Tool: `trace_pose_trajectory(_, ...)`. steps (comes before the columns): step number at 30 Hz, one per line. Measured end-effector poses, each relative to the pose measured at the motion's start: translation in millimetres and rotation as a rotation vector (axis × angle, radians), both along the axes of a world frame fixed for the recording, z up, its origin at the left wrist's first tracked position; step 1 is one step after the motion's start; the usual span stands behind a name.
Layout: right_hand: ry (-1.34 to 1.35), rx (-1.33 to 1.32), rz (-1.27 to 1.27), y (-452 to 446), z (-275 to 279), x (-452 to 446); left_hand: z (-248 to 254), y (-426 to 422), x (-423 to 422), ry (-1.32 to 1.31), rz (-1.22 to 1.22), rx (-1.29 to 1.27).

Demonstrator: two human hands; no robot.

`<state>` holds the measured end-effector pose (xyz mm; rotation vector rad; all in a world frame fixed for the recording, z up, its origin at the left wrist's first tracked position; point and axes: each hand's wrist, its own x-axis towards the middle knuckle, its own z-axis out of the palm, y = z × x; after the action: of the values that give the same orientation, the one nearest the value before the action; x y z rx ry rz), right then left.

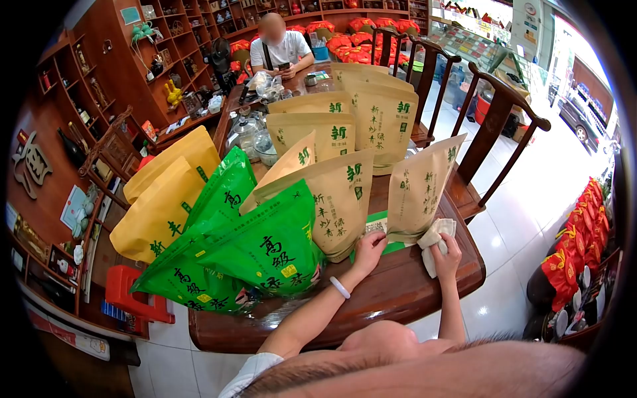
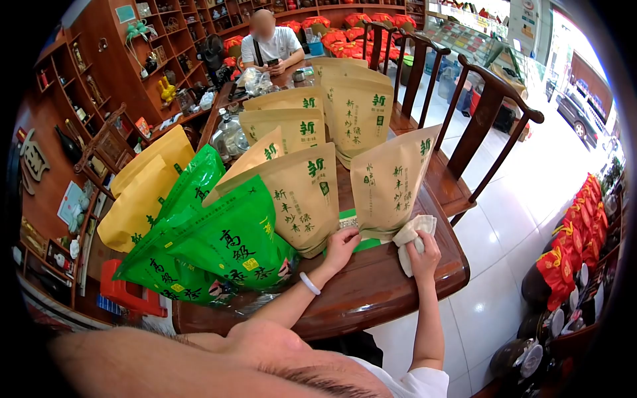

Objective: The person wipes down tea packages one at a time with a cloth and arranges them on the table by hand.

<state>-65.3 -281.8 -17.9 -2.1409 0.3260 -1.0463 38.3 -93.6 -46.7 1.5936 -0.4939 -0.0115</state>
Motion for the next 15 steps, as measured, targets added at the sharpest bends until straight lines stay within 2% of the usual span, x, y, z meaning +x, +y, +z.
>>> trace_pose_trajectory(10, -0.022, 0.002, -0.033, 0.5, 0.4, -0.5, -4.7, -1.3, 1.7, -0.015, -0.001, -0.003)
trace_pose_trajectory(13, -0.01, 0.007, -0.057, 1.7, 1.6, -1.2, -3.2, 0.7, 1.5, -0.015, -0.01, 0.076)
trace_pose_trajectory(15, 0.005, -0.03, -0.081, -1.0, -2.8, 0.6, -5.4, -3.0, 2.4, -0.08, 0.045, 0.011)
